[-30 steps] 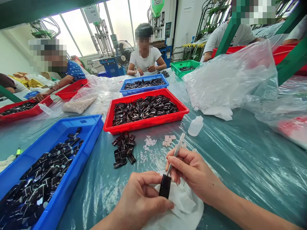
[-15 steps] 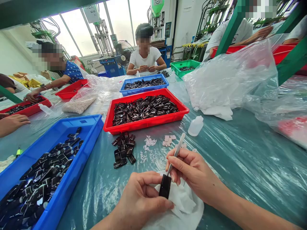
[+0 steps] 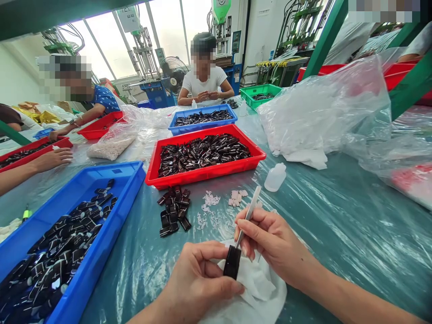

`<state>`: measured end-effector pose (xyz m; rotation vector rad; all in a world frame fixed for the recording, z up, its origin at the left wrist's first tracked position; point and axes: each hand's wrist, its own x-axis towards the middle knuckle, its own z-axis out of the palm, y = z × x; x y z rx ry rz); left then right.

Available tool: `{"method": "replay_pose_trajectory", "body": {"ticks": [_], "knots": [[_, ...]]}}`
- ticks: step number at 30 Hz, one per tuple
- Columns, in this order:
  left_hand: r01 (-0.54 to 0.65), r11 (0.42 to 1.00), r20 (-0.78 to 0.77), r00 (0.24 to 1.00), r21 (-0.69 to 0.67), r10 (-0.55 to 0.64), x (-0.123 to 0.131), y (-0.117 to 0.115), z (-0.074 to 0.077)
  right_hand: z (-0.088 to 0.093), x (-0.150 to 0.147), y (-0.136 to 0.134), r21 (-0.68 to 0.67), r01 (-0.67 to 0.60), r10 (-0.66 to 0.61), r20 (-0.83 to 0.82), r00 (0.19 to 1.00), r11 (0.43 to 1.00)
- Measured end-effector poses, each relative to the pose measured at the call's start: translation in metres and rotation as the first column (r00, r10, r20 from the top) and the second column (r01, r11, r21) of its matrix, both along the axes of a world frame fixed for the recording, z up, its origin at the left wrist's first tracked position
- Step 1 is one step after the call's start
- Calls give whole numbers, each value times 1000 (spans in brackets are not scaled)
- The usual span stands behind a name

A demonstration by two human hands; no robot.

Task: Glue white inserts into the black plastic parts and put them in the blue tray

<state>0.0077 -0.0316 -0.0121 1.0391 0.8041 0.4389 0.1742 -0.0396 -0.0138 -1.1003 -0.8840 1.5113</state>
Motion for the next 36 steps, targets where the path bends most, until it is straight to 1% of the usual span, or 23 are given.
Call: {"method": "replay_pose_trajectory", "body": {"ticks": [5,12,26,36], "knots": [[-4,1000,-4,1000,-2,4,1,0,0,-1,0,0,12,-10,10,-8,1000,1000],[-5,1000,-48,999,8,5,2,1,0,-2,0,-1,32,-21,21,-10,1000,999],[-12,1000,-21,1000,-17,12,2,0,2,-3,-1,0,36,-29,29,-5,1000,999],[1,1000,-23,1000,-2,-1,1,0,1,-3,0,0,44,-20,20,-5,1000,999]]}}
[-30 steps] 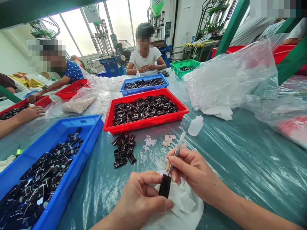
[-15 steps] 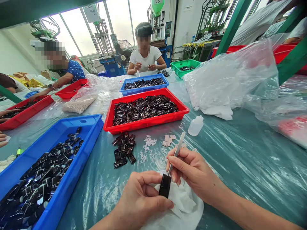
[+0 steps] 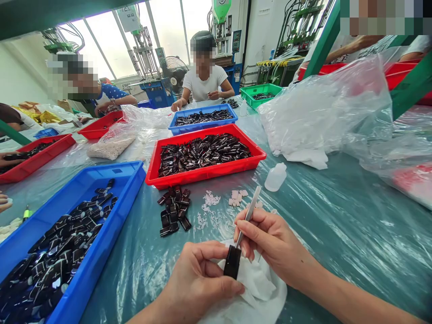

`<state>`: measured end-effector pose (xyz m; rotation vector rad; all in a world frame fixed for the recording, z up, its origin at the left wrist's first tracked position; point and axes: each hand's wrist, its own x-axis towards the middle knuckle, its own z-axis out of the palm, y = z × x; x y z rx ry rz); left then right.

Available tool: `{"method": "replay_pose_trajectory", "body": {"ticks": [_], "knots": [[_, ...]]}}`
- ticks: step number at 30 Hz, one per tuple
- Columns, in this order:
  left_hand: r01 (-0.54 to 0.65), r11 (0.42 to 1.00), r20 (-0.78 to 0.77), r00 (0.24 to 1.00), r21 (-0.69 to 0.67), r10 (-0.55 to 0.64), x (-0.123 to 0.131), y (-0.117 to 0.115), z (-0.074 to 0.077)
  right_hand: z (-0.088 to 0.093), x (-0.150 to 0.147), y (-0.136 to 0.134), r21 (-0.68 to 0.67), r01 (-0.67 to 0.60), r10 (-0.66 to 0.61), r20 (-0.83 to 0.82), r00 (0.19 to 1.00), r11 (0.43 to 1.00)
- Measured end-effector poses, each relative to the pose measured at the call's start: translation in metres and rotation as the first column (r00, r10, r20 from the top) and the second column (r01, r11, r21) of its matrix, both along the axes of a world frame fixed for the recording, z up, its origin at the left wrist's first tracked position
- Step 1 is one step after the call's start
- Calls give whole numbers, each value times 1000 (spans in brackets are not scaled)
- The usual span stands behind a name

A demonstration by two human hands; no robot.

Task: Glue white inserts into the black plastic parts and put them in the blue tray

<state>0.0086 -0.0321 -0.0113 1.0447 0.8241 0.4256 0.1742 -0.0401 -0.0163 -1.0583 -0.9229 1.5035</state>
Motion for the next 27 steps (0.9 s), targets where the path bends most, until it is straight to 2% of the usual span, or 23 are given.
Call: {"method": "replay_pose_trajectory", "body": {"ticks": [13,27], "knots": [[9,999,-10,1000,32,-9,-1,1,-1,-2,0,1,8,12,-12,4,1000,1000],[-4,1000,8,1000,4,4,-1,0,-2,0,-1,-1,7,13,-13,48,999,1000]]}}
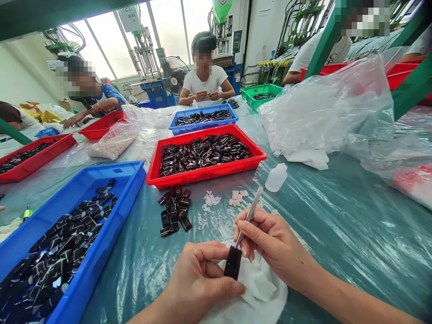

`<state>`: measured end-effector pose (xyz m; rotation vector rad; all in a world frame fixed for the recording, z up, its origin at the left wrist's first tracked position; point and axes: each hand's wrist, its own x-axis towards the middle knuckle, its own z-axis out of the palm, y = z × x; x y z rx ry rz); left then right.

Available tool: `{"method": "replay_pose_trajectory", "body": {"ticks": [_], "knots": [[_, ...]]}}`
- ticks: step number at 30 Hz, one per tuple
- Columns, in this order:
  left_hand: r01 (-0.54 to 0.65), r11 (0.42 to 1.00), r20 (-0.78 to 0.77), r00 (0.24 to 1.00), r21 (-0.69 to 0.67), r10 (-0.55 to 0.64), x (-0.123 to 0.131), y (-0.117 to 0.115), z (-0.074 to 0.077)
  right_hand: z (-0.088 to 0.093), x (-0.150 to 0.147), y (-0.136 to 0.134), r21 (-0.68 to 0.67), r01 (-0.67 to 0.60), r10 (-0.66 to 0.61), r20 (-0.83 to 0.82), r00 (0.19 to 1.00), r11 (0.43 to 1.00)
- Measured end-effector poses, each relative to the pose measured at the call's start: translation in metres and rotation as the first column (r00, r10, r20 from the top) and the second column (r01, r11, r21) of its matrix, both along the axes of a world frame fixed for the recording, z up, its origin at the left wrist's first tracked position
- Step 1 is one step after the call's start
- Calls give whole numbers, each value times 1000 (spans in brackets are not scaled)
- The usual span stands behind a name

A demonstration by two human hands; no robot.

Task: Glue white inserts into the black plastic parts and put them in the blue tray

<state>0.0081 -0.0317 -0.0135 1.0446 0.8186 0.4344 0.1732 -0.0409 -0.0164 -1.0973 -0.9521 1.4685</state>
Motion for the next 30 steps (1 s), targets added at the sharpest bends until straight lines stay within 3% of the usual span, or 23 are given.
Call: {"method": "replay_pose_trajectory", "body": {"ticks": [8,14,17,19,22,24,30], "knots": [[-55,998,18,998,-37,56,1,-1,0,8,4,1,59,25,-28,62,998,998],[-160,984,74,983,-81,167,-1,-1,-10,20,25,8,166,218,-232,68,970,962],[-217,976,141,966,-23,218,-1,-3,-8,24,32,11,166,195,-229,219,949,967],[-239,970,211,951,42,225,-1,-4,-6,23,31,11,154,-1,-76,494,866,988],[-257,960,289,933,110,216,0,-6,-3,12,24,8,97,-256,70,817,572,962],[-257,958,288,934,124,213,0,-6,-3,3,18,4,76,-293,73,883,464,953],[-199,968,254,955,152,156,-3,-3,-7,-8,17,-4,88,-313,18,947,320,946]]}}
